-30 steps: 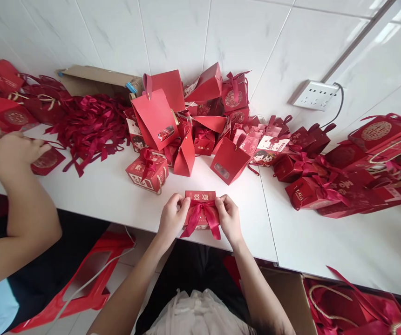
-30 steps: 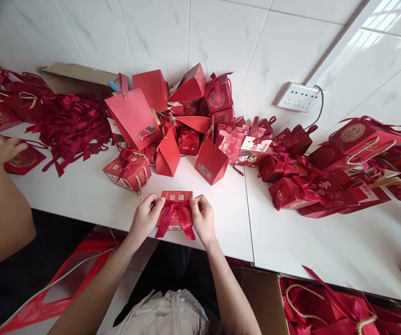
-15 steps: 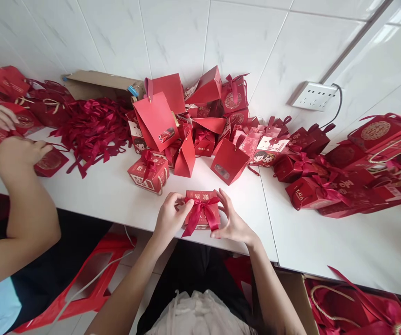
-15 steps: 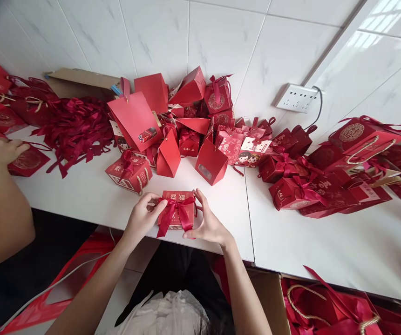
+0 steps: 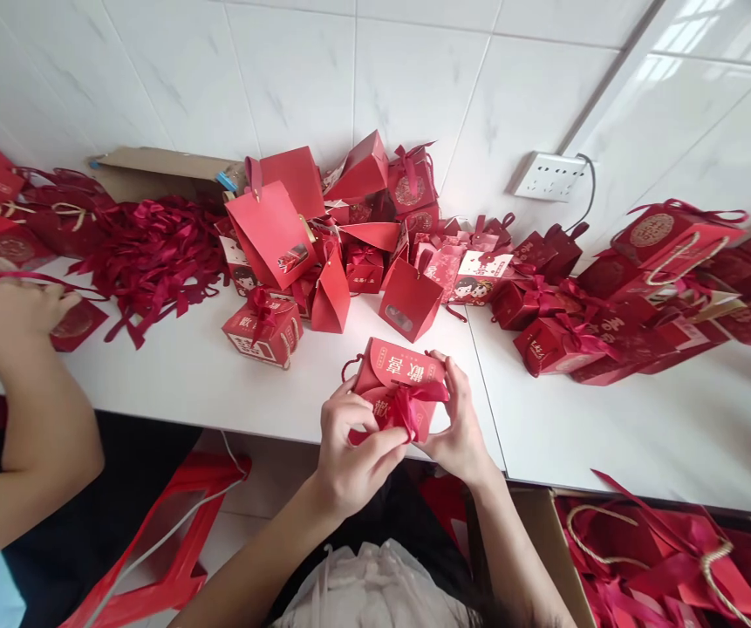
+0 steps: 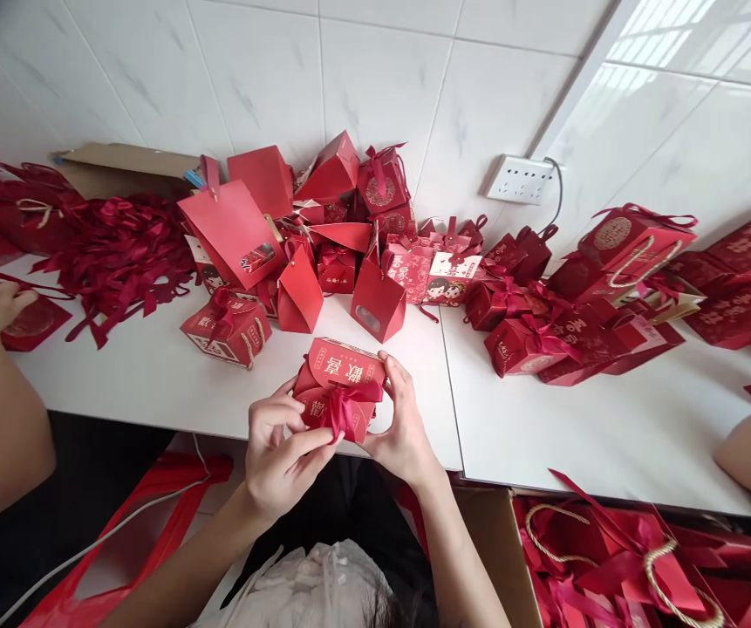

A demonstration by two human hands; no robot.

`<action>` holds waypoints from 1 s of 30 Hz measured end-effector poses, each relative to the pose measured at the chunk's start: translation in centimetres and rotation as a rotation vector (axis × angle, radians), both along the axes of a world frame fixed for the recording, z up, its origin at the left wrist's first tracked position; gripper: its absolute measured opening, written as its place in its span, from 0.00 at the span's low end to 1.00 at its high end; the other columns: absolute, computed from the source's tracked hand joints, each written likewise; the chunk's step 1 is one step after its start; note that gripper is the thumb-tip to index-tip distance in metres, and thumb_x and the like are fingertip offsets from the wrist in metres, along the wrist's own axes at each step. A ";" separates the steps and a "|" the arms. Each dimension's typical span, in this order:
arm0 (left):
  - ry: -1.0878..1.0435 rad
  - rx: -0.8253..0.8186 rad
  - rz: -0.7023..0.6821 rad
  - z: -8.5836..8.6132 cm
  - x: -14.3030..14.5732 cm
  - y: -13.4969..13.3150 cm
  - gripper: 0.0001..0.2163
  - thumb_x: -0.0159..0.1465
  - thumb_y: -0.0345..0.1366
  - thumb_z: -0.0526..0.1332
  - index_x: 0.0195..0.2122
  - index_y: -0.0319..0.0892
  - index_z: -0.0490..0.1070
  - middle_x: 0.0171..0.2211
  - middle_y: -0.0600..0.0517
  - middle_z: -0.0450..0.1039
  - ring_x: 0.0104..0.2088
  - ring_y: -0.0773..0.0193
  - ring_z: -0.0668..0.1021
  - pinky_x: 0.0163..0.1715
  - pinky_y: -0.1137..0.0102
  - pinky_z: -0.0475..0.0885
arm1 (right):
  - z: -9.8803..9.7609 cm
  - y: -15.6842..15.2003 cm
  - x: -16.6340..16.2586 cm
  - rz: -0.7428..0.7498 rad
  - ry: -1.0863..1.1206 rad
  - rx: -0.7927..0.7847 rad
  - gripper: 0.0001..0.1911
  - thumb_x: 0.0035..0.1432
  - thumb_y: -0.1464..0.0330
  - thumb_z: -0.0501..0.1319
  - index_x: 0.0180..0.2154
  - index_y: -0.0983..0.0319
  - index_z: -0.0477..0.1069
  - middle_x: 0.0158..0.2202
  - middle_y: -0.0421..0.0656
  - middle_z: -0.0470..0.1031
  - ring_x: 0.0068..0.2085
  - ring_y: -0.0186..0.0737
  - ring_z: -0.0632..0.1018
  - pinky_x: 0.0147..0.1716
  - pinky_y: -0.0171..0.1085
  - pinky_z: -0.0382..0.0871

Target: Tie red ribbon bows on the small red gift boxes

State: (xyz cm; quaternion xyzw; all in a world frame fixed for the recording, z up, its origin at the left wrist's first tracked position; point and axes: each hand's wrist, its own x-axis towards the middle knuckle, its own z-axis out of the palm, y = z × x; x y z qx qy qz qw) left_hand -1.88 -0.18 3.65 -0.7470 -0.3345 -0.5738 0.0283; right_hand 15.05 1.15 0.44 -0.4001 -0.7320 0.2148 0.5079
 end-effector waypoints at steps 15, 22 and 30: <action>0.115 -0.917 -0.300 -1.9 5.7 5.8 0.09 0.60 0.39 0.58 0.25 0.41 0.65 0.23 0.56 0.68 0.27 0.66 0.74 0.29 0.71 0.70 | 1.7 -11.0 6.4 -0.615 -0.110 0.019 0.50 0.47 0.69 0.70 0.65 0.50 0.43 0.62 0.50 0.53 0.63 0.54 0.59 0.56 0.56 0.65; 0.740 -0.372 -0.601 -8.3 12.4 2.9 0.23 0.58 0.37 0.62 0.54 0.38 0.65 0.58 0.41 0.64 0.61 0.48 0.63 0.60 0.53 0.59 | 1.5 -17.4 8.7 -0.806 1.026 -0.252 0.34 0.48 0.51 0.64 0.55 0.53 0.62 0.50 0.47 0.73 0.50 0.51 0.75 0.45 0.53 0.74; 1.001 -0.135 -0.474 -10.0 12.9 3.3 0.30 0.57 0.16 0.47 0.60 0.42 0.62 0.62 0.45 0.60 0.62 0.51 0.63 0.61 0.52 0.58 | 1.1 -21.9 8.2 -0.892 1.277 -0.232 0.37 0.46 0.40 0.56 0.54 0.53 0.65 0.52 0.48 0.71 0.52 0.54 0.73 0.43 0.54 0.74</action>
